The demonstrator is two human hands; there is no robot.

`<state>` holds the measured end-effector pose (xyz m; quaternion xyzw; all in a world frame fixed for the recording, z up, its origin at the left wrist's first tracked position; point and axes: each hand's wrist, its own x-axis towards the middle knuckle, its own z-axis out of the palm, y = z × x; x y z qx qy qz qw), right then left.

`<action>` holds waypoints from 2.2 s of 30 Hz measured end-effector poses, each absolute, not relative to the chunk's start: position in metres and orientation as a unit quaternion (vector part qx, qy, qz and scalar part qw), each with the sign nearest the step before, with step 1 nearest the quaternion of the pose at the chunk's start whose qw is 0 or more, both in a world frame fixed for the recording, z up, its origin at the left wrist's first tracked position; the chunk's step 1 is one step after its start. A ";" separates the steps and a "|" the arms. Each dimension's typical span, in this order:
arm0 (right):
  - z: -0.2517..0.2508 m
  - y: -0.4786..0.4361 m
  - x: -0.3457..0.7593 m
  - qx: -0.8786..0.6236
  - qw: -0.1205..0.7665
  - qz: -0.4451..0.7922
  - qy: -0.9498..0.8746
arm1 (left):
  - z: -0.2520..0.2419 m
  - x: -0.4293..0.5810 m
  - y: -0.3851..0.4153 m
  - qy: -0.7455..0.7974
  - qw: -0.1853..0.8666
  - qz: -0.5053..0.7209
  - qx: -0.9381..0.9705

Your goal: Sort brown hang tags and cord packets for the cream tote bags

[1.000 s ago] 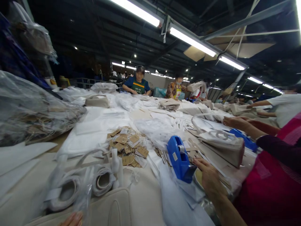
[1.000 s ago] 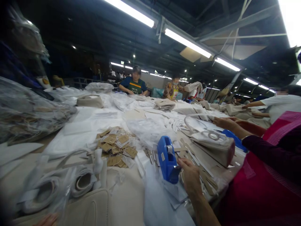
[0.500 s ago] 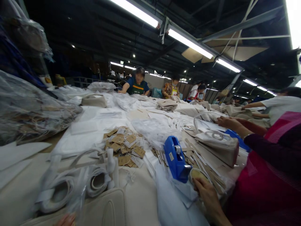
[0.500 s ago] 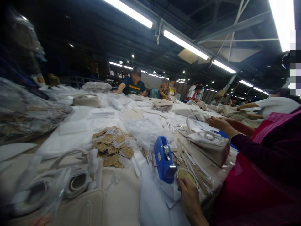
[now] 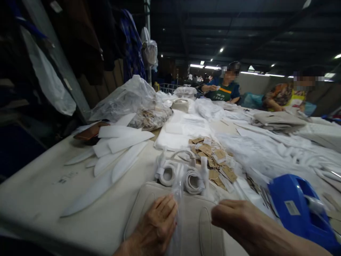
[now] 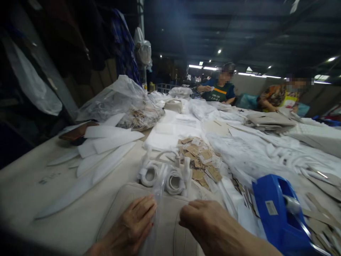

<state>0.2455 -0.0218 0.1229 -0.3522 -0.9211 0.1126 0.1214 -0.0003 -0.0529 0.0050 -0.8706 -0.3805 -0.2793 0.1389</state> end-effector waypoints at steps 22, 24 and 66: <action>0.092 0.078 0.120 -0.435 -0.218 0.036 -0.873 | -0.037 0.011 -0.037 -0.378 0.187 -0.417 -0.805; 0.090 0.086 0.122 -0.455 -0.208 0.037 -0.865 | -0.039 0.011 -0.036 -0.373 0.193 -0.429 -0.800; -0.011 -0.024 0.168 -0.353 0.335 -0.203 -0.850 | 0.021 -0.137 0.008 -0.815 0.045 -0.087 -0.572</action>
